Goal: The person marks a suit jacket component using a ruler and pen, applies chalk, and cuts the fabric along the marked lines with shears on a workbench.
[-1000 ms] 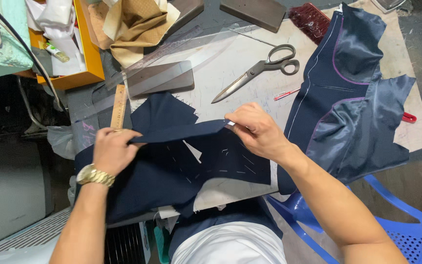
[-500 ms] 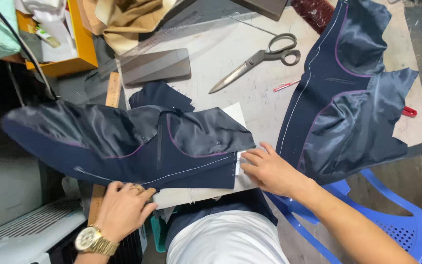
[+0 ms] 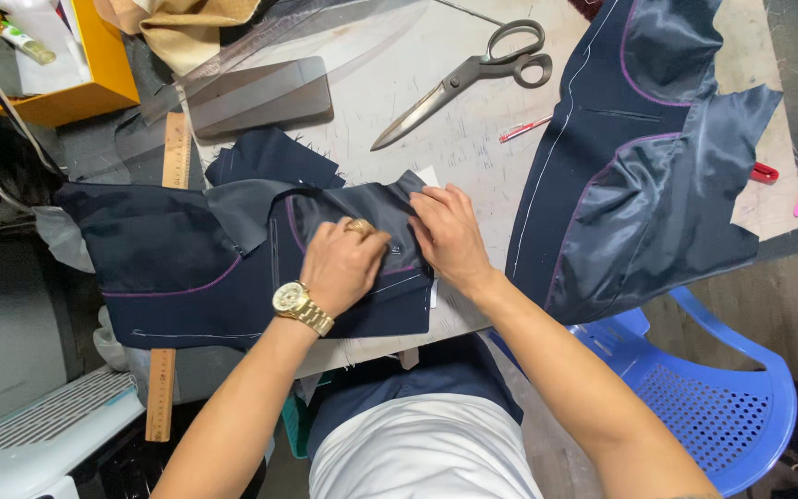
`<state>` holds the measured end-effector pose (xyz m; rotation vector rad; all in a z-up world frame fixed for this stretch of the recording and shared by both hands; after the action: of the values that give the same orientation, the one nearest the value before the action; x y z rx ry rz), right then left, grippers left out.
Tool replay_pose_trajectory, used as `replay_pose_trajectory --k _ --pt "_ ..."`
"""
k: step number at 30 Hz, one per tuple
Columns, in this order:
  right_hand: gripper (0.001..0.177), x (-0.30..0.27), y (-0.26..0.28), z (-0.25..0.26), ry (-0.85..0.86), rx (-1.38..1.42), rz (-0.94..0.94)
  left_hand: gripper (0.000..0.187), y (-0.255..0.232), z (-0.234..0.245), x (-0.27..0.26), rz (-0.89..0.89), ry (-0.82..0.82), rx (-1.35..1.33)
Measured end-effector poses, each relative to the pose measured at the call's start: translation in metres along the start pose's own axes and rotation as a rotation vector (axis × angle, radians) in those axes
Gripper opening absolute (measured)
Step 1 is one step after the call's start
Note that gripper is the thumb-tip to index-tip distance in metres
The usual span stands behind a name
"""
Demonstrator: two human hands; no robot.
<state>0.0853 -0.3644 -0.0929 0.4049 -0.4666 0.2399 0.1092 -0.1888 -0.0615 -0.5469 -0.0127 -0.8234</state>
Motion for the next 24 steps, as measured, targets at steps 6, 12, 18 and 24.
replay_pose_trajectory --k 6,12,18,24 --pt "0.021 -0.013 0.001 -0.002 -0.025 0.070 -0.091 0.009 -0.014 -0.030 -0.006 -0.045 -0.037 0.084" --pt "0.018 -0.017 0.007 -0.005 -0.036 -0.039 -0.029 0.006 0.012 -0.034 -0.009 0.196 -0.148 -0.235" --pt "0.017 -0.034 0.028 0.000 -0.018 0.055 0.096 0.010 0.012 -0.006 -0.031 0.400 -0.150 -0.561" --pt "0.014 -0.037 0.023 -0.016 -0.006 0.071 0.053 0.009 0.010 -0.014 -0.035 0.448 -0.130 -0.472"
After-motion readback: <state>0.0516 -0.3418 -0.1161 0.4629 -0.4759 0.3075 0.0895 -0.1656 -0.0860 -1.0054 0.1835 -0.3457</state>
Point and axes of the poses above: each hand's wrist, its own x-axis towards the middle knuckle, its own z-axis out of the back of the hand, y = z × x, the point moved 5 cm from there along x, towards the middle knuckle, and after that the axes turned 7 degrees about -x, right-handed, at the moved point
